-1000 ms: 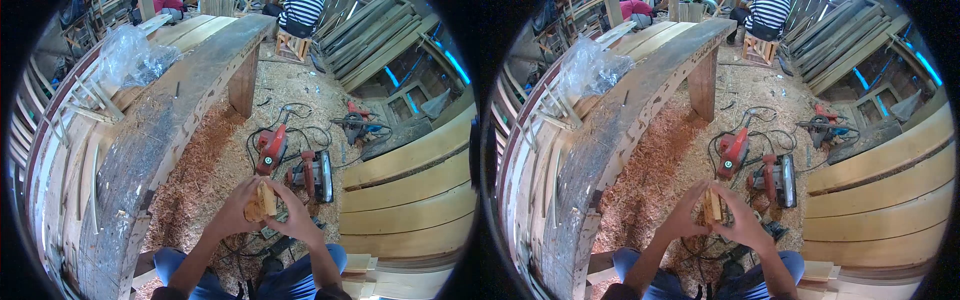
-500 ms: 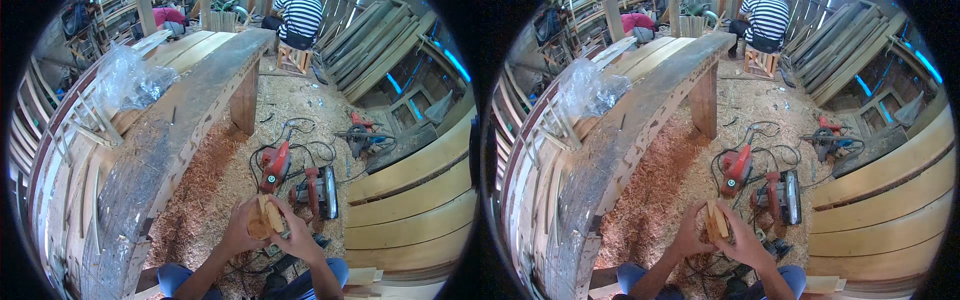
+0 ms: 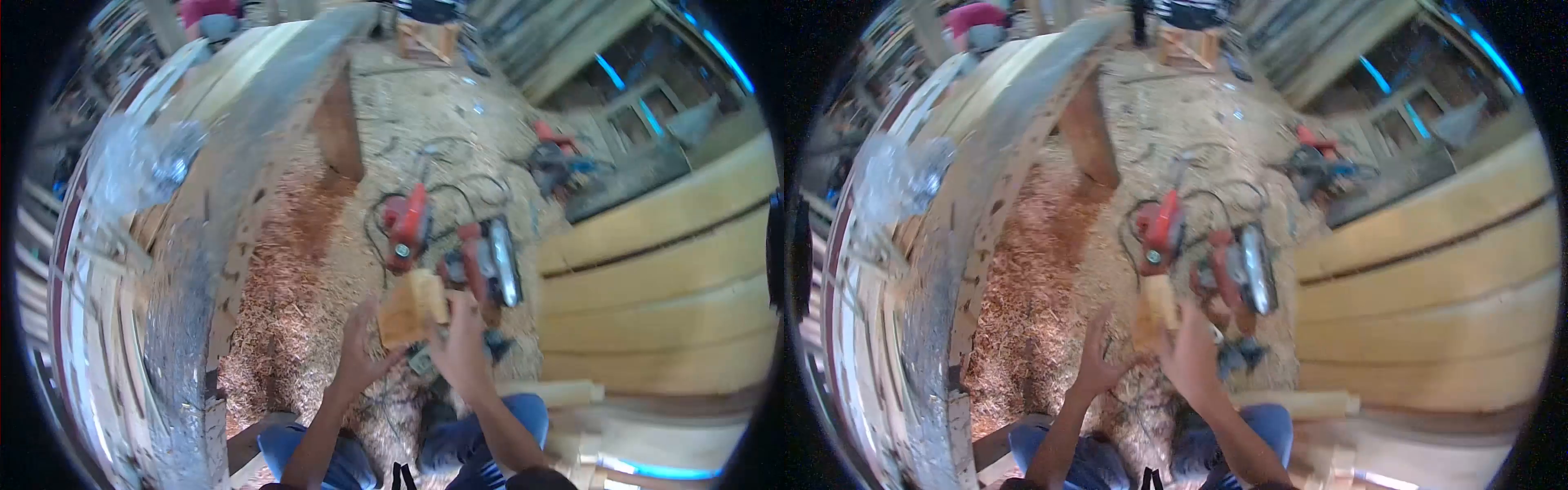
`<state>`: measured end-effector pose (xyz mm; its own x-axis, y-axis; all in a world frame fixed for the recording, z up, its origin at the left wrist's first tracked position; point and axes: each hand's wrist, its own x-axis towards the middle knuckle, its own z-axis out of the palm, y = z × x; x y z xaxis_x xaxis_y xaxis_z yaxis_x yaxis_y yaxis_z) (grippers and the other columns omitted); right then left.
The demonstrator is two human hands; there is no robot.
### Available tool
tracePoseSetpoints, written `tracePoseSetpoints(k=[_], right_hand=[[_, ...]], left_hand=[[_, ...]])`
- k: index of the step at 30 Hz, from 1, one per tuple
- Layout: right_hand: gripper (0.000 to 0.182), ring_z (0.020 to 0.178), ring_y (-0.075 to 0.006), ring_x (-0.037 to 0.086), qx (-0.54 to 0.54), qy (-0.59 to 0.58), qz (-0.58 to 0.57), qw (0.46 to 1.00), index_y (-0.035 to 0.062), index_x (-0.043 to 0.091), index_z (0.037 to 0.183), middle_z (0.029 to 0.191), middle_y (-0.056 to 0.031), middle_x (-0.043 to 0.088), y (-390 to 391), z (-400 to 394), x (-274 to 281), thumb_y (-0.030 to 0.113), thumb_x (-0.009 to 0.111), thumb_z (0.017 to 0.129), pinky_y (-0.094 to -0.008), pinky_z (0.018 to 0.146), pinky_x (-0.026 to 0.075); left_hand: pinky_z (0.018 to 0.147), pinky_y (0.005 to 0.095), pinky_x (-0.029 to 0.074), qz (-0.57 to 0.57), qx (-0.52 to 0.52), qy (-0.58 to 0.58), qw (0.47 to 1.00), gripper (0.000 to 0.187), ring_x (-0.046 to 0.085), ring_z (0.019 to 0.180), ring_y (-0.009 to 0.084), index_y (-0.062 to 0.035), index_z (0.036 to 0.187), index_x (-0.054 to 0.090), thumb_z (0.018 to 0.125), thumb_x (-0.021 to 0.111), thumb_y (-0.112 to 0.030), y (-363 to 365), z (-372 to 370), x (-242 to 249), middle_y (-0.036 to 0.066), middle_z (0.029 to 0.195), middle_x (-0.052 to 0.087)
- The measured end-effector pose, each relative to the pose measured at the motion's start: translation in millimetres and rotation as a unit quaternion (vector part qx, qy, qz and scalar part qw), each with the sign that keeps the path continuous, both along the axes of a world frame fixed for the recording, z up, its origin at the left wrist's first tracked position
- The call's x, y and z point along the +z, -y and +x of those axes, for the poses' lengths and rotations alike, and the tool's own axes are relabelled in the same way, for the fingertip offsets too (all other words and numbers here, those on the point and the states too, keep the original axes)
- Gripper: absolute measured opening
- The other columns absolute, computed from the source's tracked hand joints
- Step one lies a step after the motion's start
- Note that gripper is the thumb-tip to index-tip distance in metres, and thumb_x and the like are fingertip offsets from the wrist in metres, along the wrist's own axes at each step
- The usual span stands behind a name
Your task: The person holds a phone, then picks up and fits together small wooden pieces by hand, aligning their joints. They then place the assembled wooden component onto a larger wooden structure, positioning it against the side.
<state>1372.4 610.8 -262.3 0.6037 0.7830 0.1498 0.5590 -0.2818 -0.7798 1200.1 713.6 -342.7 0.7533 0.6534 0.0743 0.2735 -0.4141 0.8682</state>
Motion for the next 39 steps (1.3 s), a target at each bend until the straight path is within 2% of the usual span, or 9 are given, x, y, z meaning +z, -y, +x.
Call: tracePoseSetpoints(k=[4, 7, 18, 22, 29, 32, 34, 37, 39], right_hand=[[0.036, 0.101, -0.0479, 0.065, -0.013, -0.03, -0.075, 0.997, 0.0, 0.053, 0.125, 0.111, -0.0251, 0.066, 18.5, -19.6, 13.6, 0.006, 0.069, 0.093, -0.0485, 0.084, 0.053], [0.033, 0.101, -0.049, 0.063, -0.047, -0.03, -0.008, 0.998, 0.0003, 0.055, 0.123, 0.112, -0.0249, 0.064, 42.7, -15.6, 42.0, 0.007, 0.069, 0.094, -0.0493, 0.086, 0.053], [0.028, 0.1, -0.0419, 0.068, -0.332, -0.099, -0.071, 0.935, -0.0008, 0.061, 0.121, 0.111, -0.0222, 0.068, 207.7, 50.5, 186.6, 0.006, 0.069, 0.096, -0.0457, 0.087, 0.054], [0.027, 0.096, -0.0485, 0.066, -0.37, -0.042, -0.084, 0.924, 0.0027, 0.059, 0.12, 0.105, -0.0249, 0.066, 254.6, 93.9, 160.4, 0.011, 0.066, 0.096, -0.0551, 0.077, 0.053], [0.031, 0.099, -0.0494, 0.063, -0.354, -0.072, -0.123, 0.924, 0.0056, 0.059, 0.127, 0.109, -0.025, 0.065, 304.4, 138.8, 78.3, 0.012, 0.064, 0.097, -0.0548, 0.083, 0.051], [0.042, 0.117, -0.0382, 0.063, -0.417, -0.093, -0.303, 0.852, 0.0094, 0.057, 0.137, 0.122, -0.0182, 0.065, 300.5, 153.7, 90.0, 0.011, 0.065, 0.096, -0.0509, 0.094, 0.052], [0.047, 0.124, -0.0381, 0.057, -0.4, 0.062, -0.405, 0.82, 0.0136, 0.054, 0.143, 0.139, -0.0164, 0.057, 297.8, 166.7, 101.4, 0.009, 0.057, 0.096, -0.0514, 0.103, 0.046], [0.055, 0.134, -0.0311, 0.052, -0.407, 0.08, -0.431, 0.802, 0.008, 0.049, 0.148, 0.141, -0.013, 0.053, 295.4, 176.7, 97.7, 0.008, 0.057, 0.094, -0.0518, 0.112, 0.04], [0.052, 0.132, -0.0305, 0.054, -0.391, 0.068, -0.456, 0.797, 0.0037, 0.049, 0.146, 0.139, -0.013, 0.054, 294.7, 181.7, 103.4, 0.009, 0.058, 0.094, -0.0509, 0.11, 0.044]], left_hand=[[0.122, 0.0505, 0.033, -0.045, -0.037, 0.031, 0.998, 0.102, 0.033, 0.152, 0.0346, -0.0019, 0.159, 0.034, 0.074, 0.09, -0.017, 25.9, 13.5, -1.9, 0.021, 0.164, 0.034], [0.122, 0.0462, 0.032, -0.078, 0.008, -0.01, 0.997, 0.097, 0.036, 0.151, 0.0355, -0.0019, 0.16, 0.033, 0.08, 0.087, -0.012, 50.3, 15.4, 22.9, 0.021, 0.162, 0.038], [0.119, 0.0456, 0.036, -0.204, -0.111, -0.095, 0.968, 0.068, 0.048, 0.141, 0.0362, -0.0039, 0.152, 0.047, 0.094, 0.076, -0.024, 165.0, 88.9, 212.4, 0.021, 0.153, 0.05], [0.118, 0.045, 0.037, -0.197, -0.159, -0.08, 0.964, 0.063, 0.05, 0.139, 0.0353, -0.0035, 0.15, 0.049, 0.096, 0.074, -0.024, 181.9, 128.6, 210.3, 0.021, 0.149, 0.054], [0.113, 0.0428, 0.042, -0.22, -0.167, -0.1, 0.956, 0.059, 0.055, 0.134, 0.0345, -0.0018, 0.148, 0.052, 0.098, 0.072, -0.026, 188.6, 168.3, 190.3, 0.021, 0.144, 0.059], [0.111, 0.0421, 0.044, -0.211, -0.154, -0.093, 0.961, 0.057, 0.057, 0.132, 0.0352, -0.0007, 0.146, 0.054, 0.098, 0.073, -0.025, 190.5, 165.9, 177.2, 0.021, 0.142, 0.06], [0.11, 0.042, 0.044, -0.21, -0.157, -0.108, 0.959, 0.055, 0.057, 0.131, 0.035, -0.0005, 0.144, 0.055, 0.098, 0.073, -0.024, 186.6, 168.7, 187.3, 0.021, 0.141, 0.061], [0.117, 0.0411, 0.039, -0.174, -0.205, -0.15, 0.951, 0.051, 0.051, 0.141, 0.0298, -0.0009, 0.146, 0.052, 0.1, 0.07, -0.015, 182.0, 168.3, 196.4, 0.018, 0.15, 0.055], [0.108, 0.043, 0.045, -0.152, -0.175, -0.122, 0.965, 0.053, 0.059, 0.125, 0.0353, -0.0013, 0.143, 0.056, 0.097, 0.073, -0.02, 183.6, 163.9, 190.9, 0.02, 0.137, 0.062]])
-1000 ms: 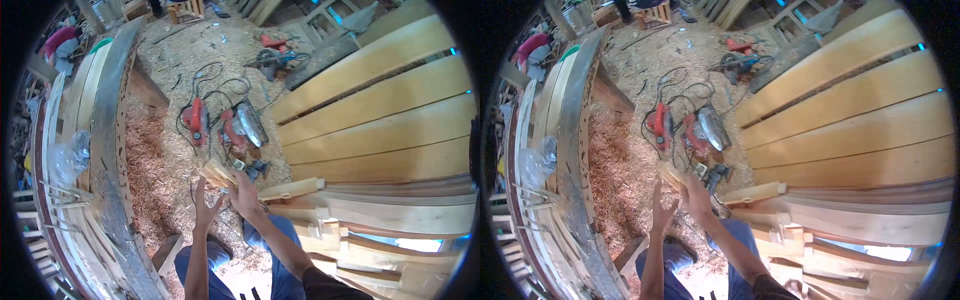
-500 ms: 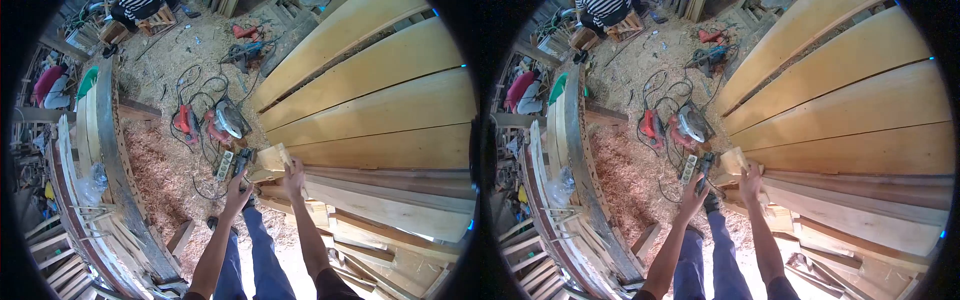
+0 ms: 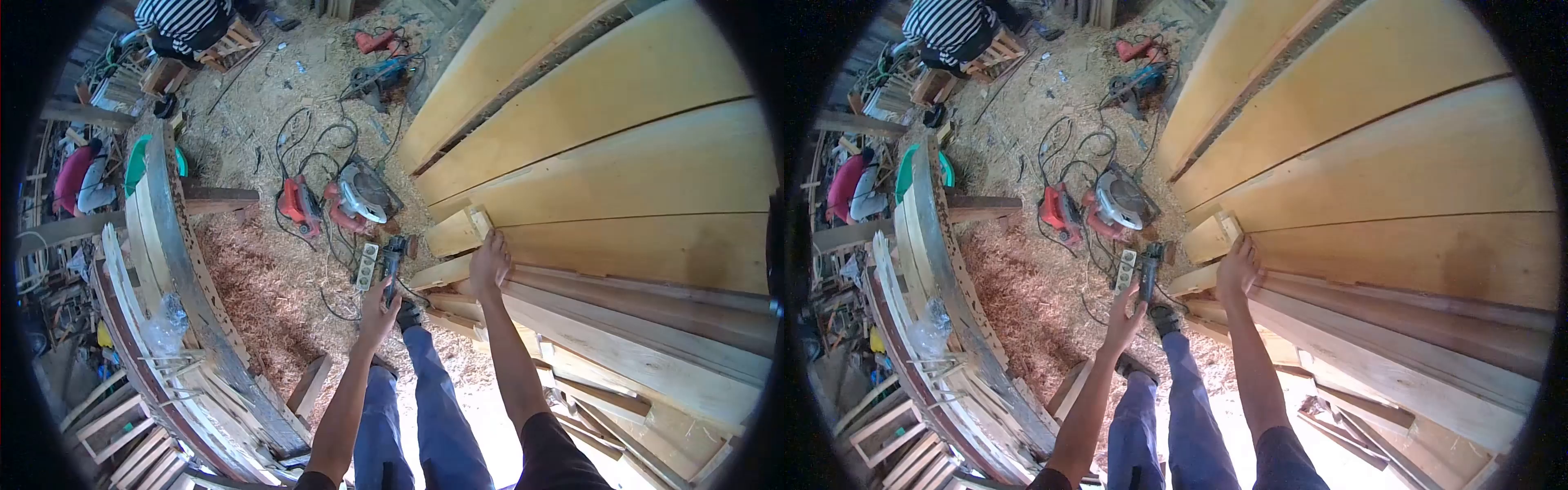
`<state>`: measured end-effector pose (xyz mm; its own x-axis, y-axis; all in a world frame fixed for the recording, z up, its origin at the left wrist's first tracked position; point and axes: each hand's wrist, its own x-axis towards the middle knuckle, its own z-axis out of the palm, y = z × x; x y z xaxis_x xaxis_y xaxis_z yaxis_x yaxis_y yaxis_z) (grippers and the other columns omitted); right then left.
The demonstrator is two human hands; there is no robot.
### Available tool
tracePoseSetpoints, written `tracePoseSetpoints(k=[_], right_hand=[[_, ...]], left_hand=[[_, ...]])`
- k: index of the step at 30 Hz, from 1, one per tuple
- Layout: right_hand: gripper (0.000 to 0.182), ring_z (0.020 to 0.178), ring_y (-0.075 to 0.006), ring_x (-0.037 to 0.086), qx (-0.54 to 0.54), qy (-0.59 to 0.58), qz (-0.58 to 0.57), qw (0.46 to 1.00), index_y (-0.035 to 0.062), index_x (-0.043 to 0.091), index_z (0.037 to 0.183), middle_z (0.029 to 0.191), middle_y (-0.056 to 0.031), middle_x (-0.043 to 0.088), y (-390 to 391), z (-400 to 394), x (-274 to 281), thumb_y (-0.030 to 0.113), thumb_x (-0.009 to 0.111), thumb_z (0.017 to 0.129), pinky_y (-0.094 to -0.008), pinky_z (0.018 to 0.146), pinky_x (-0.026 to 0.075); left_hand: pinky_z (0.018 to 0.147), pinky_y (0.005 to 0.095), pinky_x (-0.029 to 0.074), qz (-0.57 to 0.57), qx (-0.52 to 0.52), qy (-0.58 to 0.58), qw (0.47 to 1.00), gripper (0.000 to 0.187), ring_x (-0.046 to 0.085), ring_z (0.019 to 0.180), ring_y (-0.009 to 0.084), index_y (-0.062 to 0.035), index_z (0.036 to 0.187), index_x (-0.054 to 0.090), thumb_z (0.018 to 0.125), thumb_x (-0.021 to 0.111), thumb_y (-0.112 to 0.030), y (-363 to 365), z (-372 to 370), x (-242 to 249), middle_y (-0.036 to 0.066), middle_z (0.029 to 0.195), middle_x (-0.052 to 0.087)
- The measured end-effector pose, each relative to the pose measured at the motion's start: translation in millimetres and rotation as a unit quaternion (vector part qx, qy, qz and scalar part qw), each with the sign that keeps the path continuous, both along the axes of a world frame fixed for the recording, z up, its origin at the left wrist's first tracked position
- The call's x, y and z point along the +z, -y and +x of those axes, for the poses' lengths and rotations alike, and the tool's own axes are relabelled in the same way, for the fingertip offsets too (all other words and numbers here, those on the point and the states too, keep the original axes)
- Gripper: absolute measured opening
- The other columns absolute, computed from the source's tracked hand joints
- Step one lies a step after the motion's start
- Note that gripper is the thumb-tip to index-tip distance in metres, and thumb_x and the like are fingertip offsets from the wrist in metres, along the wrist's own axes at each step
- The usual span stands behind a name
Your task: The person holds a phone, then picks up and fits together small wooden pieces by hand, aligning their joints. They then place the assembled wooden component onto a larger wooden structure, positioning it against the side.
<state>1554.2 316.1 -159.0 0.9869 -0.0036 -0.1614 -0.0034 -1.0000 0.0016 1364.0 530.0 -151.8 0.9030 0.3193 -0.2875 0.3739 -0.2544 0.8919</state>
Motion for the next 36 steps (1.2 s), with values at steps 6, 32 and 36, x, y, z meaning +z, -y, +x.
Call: tracePoseSetpoints(k=[6, 32, 36], right_hand=[[0.042, 0.118, -0.0297, 0.065, -0.047, -0.141, -0.044, 0.988, 0.0003, 0.054, 0.133, 0.131, -0.0138, 0.055, 4.6, 4.6, 35.0, 0.014, 0.06, 0.094, -0.0463, 0.09, 0.059], [0.052, 0.14, -0.0357, 0.045, 0.078, -0.191, 0.143, 0.968, 0.0114, 0.057, 0.142, 0.146, -0.016, 0.053, 45.8, -97.0, -37.7, 0.025, 0.064, 0.092, -0.0548, 0.115, 0.036], [0.043, 0.143, -0.0373, 0.043, 0.202, -0.065, -0.083, 0.974, 0.0109, 0.06, 0.136, 0.147, -0.0149, 0.053, 57.0, -93.6, -82.9, 0.022, 0.06, 0.095, -0.0552, 0.119, 0.03]], left_hand=[[0.113, 0.0422, 0.041, 0.032, -0.039, -0.018, 0.999, 0.05, 0.055, 0.133, 0.0323, -0.0013, 0.143, 0.056, 0.099, 0.071, -0.019, 0.8, -3.0, 4.5, 0.018, 0.143, 0.059], [0.116, 0.044, 0.038, 0.0, -0.077, -0.04, 0.996, 0.052, 0.052, 0.136, 0.0357, -0.0027, 0.145, 0.053, 0.102, 0.068, -0.027, 24.2, -9.7, 9.5, 0.02, 0.143, 0.058], [0.116, 0.0439, 0.039, -0.014, -0.071, -0.031, 0.997, 0.052, 0.052, 0.136, 0.0358, -0.0022, 0.145, 0.054, 0.102, 0.068, -0.029, 27.2, -6.7, -4.5, 0.02, 0.143, 0.058]])
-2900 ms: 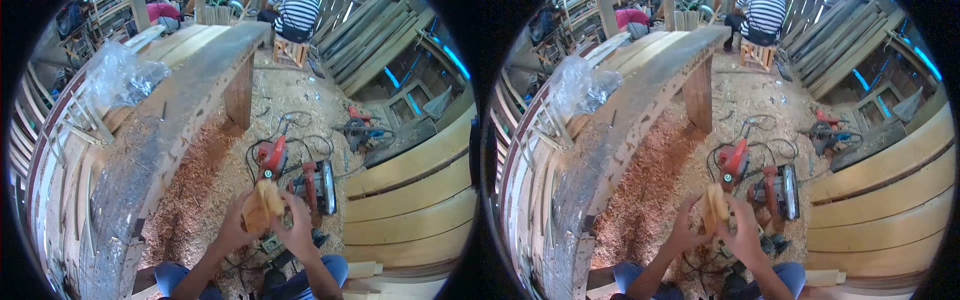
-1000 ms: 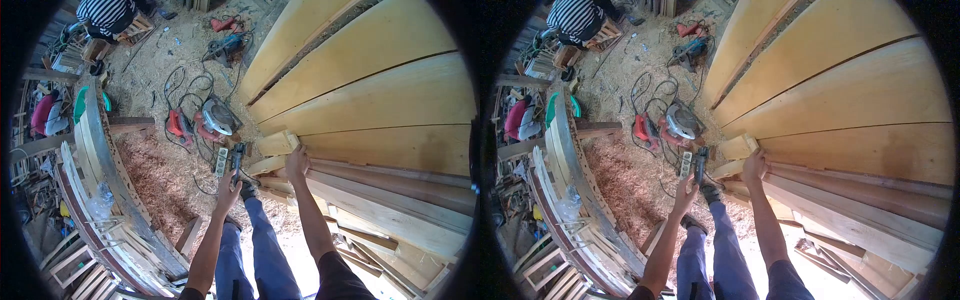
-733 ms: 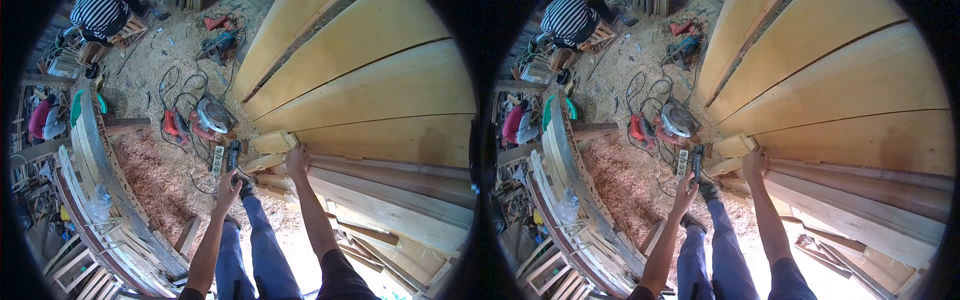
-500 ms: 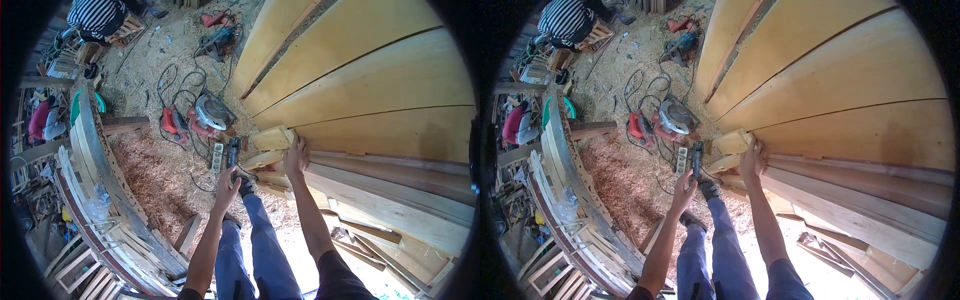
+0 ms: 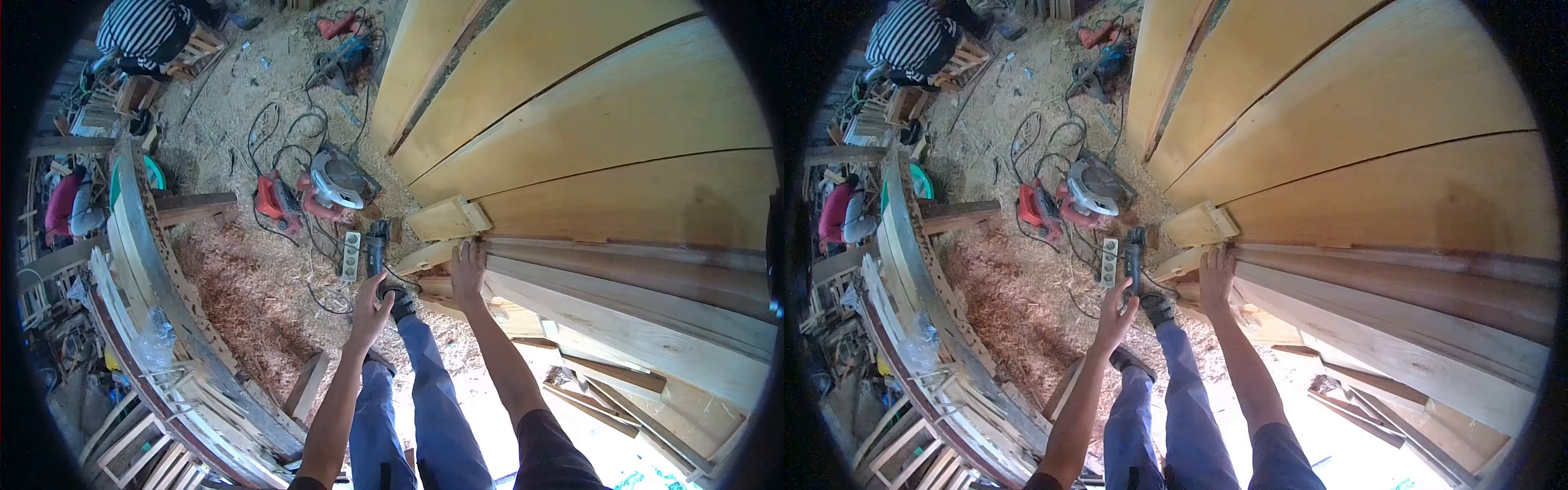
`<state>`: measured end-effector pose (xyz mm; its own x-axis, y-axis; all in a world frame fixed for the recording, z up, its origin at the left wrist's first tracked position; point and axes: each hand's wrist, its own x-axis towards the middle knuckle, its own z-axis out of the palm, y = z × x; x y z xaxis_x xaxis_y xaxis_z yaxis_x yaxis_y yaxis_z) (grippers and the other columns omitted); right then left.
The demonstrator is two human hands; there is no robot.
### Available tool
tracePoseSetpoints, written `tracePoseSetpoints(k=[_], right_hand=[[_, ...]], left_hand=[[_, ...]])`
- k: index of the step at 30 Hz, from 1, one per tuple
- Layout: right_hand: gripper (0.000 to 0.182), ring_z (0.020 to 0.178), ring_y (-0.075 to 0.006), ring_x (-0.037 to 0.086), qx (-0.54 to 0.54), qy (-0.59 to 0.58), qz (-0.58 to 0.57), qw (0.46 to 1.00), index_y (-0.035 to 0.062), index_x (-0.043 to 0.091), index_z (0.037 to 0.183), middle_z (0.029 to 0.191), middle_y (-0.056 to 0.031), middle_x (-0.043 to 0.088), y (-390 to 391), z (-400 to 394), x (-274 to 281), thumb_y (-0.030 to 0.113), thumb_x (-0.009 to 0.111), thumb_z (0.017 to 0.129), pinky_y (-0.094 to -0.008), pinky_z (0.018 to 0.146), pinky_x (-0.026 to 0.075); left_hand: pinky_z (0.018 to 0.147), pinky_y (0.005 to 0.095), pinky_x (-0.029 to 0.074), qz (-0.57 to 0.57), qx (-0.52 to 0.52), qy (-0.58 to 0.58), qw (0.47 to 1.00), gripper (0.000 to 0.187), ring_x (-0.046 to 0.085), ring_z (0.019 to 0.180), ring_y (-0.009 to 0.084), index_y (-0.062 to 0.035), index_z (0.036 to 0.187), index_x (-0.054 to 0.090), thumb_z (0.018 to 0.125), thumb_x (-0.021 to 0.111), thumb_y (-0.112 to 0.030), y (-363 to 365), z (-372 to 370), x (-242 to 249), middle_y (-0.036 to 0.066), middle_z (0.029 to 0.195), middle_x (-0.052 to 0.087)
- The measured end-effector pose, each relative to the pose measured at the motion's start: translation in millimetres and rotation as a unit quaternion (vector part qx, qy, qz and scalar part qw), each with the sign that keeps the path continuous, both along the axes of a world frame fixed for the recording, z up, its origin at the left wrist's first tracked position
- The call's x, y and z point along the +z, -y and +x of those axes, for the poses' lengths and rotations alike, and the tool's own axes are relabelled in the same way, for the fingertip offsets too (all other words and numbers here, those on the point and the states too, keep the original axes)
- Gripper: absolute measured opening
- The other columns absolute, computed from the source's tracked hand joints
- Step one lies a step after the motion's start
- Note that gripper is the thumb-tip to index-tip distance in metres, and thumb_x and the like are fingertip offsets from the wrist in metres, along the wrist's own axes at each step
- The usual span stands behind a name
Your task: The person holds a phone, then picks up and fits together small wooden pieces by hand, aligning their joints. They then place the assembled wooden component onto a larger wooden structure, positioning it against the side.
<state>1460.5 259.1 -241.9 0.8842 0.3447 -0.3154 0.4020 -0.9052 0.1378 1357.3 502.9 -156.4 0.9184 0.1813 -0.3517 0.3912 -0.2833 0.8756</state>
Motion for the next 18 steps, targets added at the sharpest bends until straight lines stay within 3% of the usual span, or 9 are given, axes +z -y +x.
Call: tracePoseSetpoints(k=[2, 5, 8, 10, 11, 13, 14, 16, 18], right_hand=[[0.04, 0.143, -0.0388, 0.042, 0.017, 0.009, -0.056, 0.998, 0.0103, 0.06, 0.135, 0.147, -0.0152, 0.053, -1.3, 5.0, -8.4, 0.022, 0.058, 0.096, -0.0552, 0.12, 0.029], [0.051, 0.141, -0.0403, 0.045, -0.055, -0.002, -0.084, 0.995, 0.0068, 0.058, 0.139, 0.148, -0.0186, 0.052, -16.9, 6.1, -22.2, 0.024, 0.064, 0.091, -0.0549, 0.123, 0.025], [0.048, 0.137, -0.0433, 0.048, -0.114, 0.065, -0.02, 0.991, -0.0005, 0.061, 0.133, 0.145, -0.0203, 0.055, -31.3, 10.4, -22.0, 0.023, 0.063, 0.091, -0.0562, 0.123, 0.025], [0.035, 0.128, -0.0388, 0.057, -0.128, 0.046, 0.021, 0.99, -0.002, 0.066, 0.12, 0.129, -0.0171, 0.063, -31.2, 10.4, -20.7, 0.016, 0.059, 0.091, -0.0515, 0.12, 0.032], [0.035, 0.128, -0.0388, 0.057, -0.126, 0.048, 0.019, 0.991, -0.002, 0.066, 0.12, 0.129, -0.0171, 0.063, -28.1, 10.2, -25.4, 0.016, 0.059, 0.091, -0.0515, 0.12, 0.032], [0.033, 0.119, -0.0355, 0.062, -0.153, 0.023, 0.084, 0.984, -0.0003, 0.068, 0.116, 0.114, -0.0147, 0.069, -20.8, 4.4, -37.2, 0.016, 0.061, 0.089, -0.0492, 0.117, 0.036], [0.033, 0.119, -0.0355, 0.062, -0.154, 0.027, 0.083, 0.984, -0.0003, 0.068, 0.116, 0.114, -0.0147, 0.069, -24.1, -2.3, -30.8, 0.016, 0.061, 0.089, -0.0492, 0.117, 0.036], [0.027, 0.115, -0.0345, 0.065, -0.041, 0.044, 0.003, 0.998, 0.0015, 0.069, 0.11, 0.104, -0.0135, 0.071, -35.6, -23.4, -13.7, 0.015, 0.062, 0.088, -0.0472, 0.113, 0.04], [0.026, 0.114, -0.0376, 0.064, -0.037, 0.065, 0.066, 0.995, 0.0009, 0.069, 0.109, 0.102, -0.0156, 0.07, -30.6, -38.4, -7.8, 0.015, 0.064, 0.088, -0.049, 0.112, 0.041]], left_hand=[[0.116, 0.044, 0.039, -0.018, 0.009, -0.006, 1.0, 0.052, 0.052, 0.136, 0.0359, -0.002, 0.144, 0.054, 0.102, 0.068, -0.029, 4.4, 0.6, -9.9, 0.02, 0.142, 0.058], [0.115, 0.0452, 0.039, -0.002, 0.006, -0.003, 1.0, 0.052, 0.053, 0.135, 0.0368, -0.001, 0.143, 0.055, 0.102, 0.067, -0.03, 12.7, -2.8, -30.6, 0.021, 0.142, 0.059], [0.115, 0.0461, 0.039, -0.039, 0.029, 0.014, 0.999, 0.051, 0.053, 0.134, 0.0382, -0.0007, 0.143, 0.055, 0.102, 0.067, -0.029, 21.6, -10.8, -45.4, 0.022, 0.141, 0.059], [0.115, 0.0461, 0.039, -0.033, 0.026, -0.002, 0.999, 0.051, 0.053, 0.134, 0.0383, -0.0007, 0.143, 0.056, 0.102, 0.067, -0.029, 21.5, -18.1, -45.2, 0.022, 0.141, 0.059], [0.115, 0.0461, 0.039, -0.024, 0.021, -0.009, 0.999, 0.051, 0.054, 0.134, 0.0384, -0.0007, 0.143, 0.056, 0.102, 0.067, -0.029, 21.2, -16.5, -43.3, 0.022, 0.14, 0.06], [0.115, 0.0459, 0.04, -0.021, 0.022, -0.002, 1.0, 0.051, 0.054, 0.133, 0.0384, -0.0006, 0.142, 0.056, 0.101, 0.068, -0.028, 17.2, -19.3, -43.6, 0.022, 0.139, 0.06], [0.114, 0.0457, 0.04, -0.016, 0.018, 0.004, 1.0, 0.05, 0.055, 0.132, 0.0385, -0.0004, 0.141, 0.057, 0.1, 0.068, -0.026, 15.2, -20.8, -43.7, 0.022, 0.138, 0.06], [0.114, 0.0456, 0.041, -0.023, 0.02, 0.009, 0.999, 0.049, 0.056, 0.131, 0.0384, -0.0003, 0.141, 0.057, 0.1, 0.068, -0.024, 10.8, -19.8, -41.6, 0.022, 0.137, 0.061], [0.113, 0.0455, 0.041, -0.026, 0.025, 0.015, 0.999, 0.048, 0.056, 0.13, 0.0384, -0.0002, 0.14, 0.058, 0.099, 0.069, -0.022, 7.0, -21.3, -39.1, 0.022, 0.136, 0.061]])
